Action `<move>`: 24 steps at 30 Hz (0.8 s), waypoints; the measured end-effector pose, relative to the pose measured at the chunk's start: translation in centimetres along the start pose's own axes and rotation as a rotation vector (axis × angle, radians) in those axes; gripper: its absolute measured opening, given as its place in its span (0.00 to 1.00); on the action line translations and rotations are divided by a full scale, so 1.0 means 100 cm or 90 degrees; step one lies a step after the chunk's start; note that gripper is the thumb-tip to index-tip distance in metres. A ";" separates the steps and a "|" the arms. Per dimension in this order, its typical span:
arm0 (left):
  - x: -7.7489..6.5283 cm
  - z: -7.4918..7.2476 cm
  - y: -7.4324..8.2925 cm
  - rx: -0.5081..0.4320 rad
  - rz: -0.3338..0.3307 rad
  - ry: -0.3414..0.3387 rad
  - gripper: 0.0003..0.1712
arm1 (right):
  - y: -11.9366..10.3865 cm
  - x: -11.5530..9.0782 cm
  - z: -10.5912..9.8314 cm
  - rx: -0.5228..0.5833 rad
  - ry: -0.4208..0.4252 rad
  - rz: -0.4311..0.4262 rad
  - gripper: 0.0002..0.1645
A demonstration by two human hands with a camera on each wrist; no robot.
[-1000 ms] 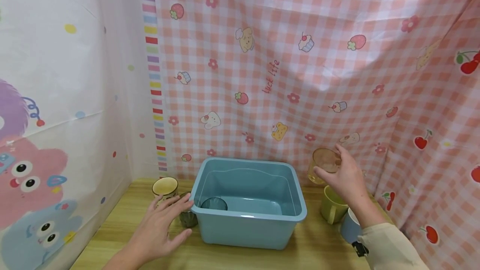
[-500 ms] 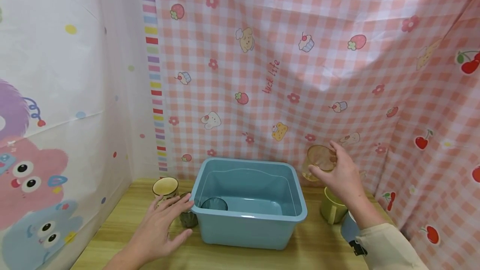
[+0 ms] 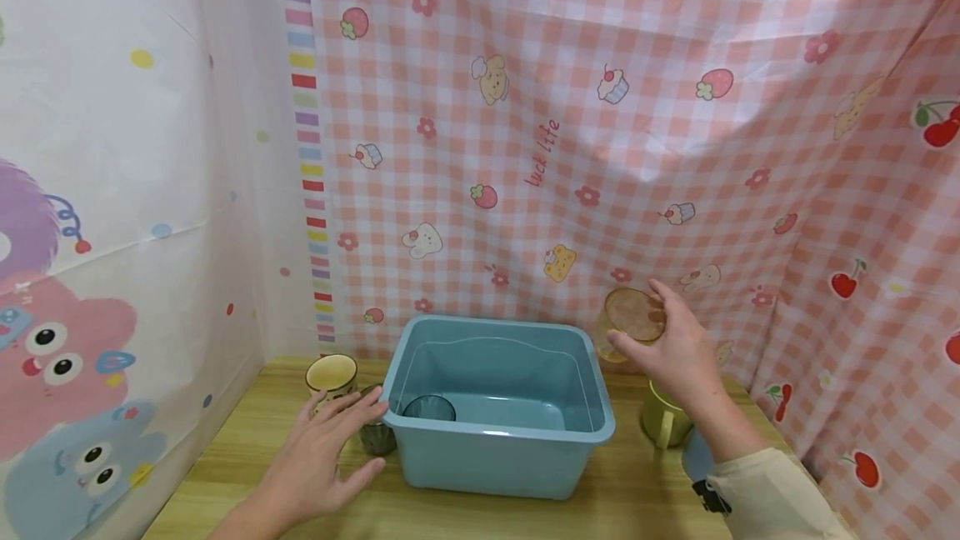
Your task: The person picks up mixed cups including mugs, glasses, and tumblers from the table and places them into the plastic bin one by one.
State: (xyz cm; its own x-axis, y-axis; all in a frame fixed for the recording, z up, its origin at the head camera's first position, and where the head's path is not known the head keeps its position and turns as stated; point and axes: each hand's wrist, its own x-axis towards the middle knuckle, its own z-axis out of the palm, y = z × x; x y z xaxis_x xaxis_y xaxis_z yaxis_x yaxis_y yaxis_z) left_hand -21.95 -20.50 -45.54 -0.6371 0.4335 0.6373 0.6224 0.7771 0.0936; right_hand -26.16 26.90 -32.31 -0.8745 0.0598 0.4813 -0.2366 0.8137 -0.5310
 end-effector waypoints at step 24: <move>0.000 0.001 0.001 -0.001 -0.011 -0.004 0.37 | -0.024 -0.008 0.008 0.037 -0.018 -0.066 0.57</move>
State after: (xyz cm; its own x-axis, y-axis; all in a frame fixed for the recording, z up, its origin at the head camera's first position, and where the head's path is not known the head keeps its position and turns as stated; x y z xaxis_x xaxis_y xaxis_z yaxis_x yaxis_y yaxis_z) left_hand -21.94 -20.44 -45.58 -0.6505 0.4229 0.6309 0.6122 0.7835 0.1060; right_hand -25.21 24.46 -31.96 -0.8557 -0.0393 0.5160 -0.3491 0.7798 -0.5195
